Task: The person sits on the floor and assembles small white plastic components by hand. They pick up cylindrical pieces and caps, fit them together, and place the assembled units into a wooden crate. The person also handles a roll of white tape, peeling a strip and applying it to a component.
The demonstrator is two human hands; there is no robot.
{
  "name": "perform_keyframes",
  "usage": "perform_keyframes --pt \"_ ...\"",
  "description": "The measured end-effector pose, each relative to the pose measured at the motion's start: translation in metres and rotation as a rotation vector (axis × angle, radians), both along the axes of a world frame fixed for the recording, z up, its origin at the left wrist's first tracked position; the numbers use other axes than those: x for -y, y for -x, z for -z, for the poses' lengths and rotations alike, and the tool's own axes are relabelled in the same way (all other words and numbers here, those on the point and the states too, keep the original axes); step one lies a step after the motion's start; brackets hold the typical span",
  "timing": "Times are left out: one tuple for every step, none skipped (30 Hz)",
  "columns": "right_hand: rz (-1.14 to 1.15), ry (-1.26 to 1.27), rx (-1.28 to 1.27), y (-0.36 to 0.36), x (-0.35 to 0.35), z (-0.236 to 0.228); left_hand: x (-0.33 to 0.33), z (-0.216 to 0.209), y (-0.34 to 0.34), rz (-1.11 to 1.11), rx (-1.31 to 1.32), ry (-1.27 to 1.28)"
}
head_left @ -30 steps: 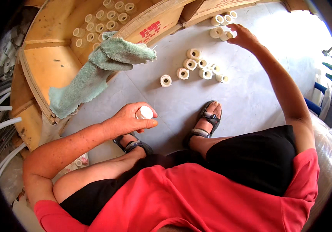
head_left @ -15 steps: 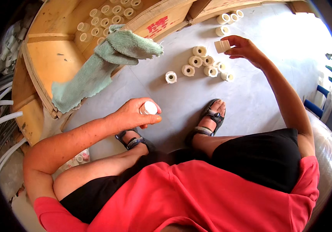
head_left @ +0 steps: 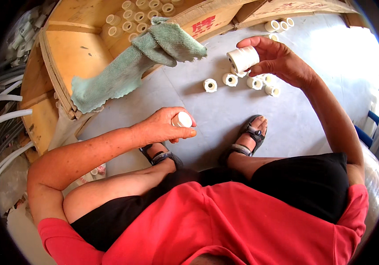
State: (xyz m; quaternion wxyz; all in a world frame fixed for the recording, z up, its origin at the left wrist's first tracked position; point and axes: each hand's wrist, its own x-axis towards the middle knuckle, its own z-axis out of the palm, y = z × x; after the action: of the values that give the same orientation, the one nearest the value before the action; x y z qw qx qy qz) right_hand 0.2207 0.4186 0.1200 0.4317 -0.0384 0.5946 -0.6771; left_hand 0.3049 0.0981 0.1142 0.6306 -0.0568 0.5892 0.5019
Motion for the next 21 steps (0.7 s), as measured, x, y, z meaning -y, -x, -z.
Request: perform_keyframes --pt "-0.011 -0.002 -0.015 0.000 0.004 -0.004 0.001 0.000 0.000 -0.006 0.000 0.004" --pt "-0.024 -0.003 -0.031 -0.001 0.008 -0.008 0.002 0.001 -0.001 0.006 -0.011 0.007" --pt "-0.034 0.007 -0.045 -0.002 0.009 -0.010 0.000 0.002 -0.001 0.017 -0.022 0.011" --pt "-0.042 0.027 -0.043 -0.002 0.011 -0.013 0.000 0.000 -0.001 0.023 -0.035 0.022" --pt "-0.051 0.047 -0.039 -0.001 0.015 -0.018 0.000 -0.002 -0.001 0.035 -0.049 0.040" --pt "-0.057 0.017 -0.085 0.000 0.022 -0.025 0.001 -0.003 -0.002 0.045 -0.063 0.058" --pt "-0.057 0.043 -0.084 0.003 0.025 -0.031 -0.001 -0.003 -0.001 0.061 -0.075 0.065" --pt "-0.058 0.069 -0.081 0.007 0.029 -0.037 -0.001 -0.003 -0.001 0.056 -0.080 0.057" --pt "-0.059 0.095 -0.078 0.011 0.033 -0.041 -0.001 -0.003 -0.001 0.053 -0.082 0.056" --pt "-0.046 0.132 -0.208 0.016 0.036 -0.047 -0.004 -0.003 0.001 0.062 -0.087 0.045" --pt "-0.082 0.124 -0.285 0.024 0.045 -0.055 -0.002 -0.005 0.001 0.058 -0.087 0.052" --pt "-0.101 0.091 -0.381 0.035 0.054 -0.062 0.001 -0.007 0.000 0.056 -0.096 0.056" --pt "-0.115 0.044 -0.477 0.045 0.061 -0.070 0.002 -0.009 0.000 0.060 -0.107 0.046" --pt "-0.124 -0.072 -0.686 0.057 0.065 -0.072 0.003 -0.008 0.000 0.066 -0.112 0.038" --pt "-0.131 -0.188 -0.893 0.067 0.071 -0.076 0.003 -0.008 -0.001 0.053 -0.092 0.034" --pt "-0.140 -0.237 -0.866 0.078 0.086 -0.089 0.004 -0.007 -0.001 0.042 -0.075 0.029" --pt "-0.154 -0.263 -0.839 0.089 0.106 -0.099 0.009 -0.009 -0.003 0.019 -0.055 0.043" --pt "-0.170 -0.297 -0.813 0.100 0.125 -0.112 0.013 -0.010 -0.005 0.008 -0.053 0.042" --pt "-0.192 -0.300 -0.908 0.110 0.139 -0.107 0.019 -0.013 -0.009 -0.009 -0.052 0.052" --pt "-0.225 -0.368 -0.946 0.119 0.144 -0.105 0.017 -0.009 -0.006 0.004 -0.060 0.011" --pt "-0.259 -0.436 -0.983 0.129 0.149 -0.102 0.014 -0.005 -0.002 0.026 -0.083 -0.019"
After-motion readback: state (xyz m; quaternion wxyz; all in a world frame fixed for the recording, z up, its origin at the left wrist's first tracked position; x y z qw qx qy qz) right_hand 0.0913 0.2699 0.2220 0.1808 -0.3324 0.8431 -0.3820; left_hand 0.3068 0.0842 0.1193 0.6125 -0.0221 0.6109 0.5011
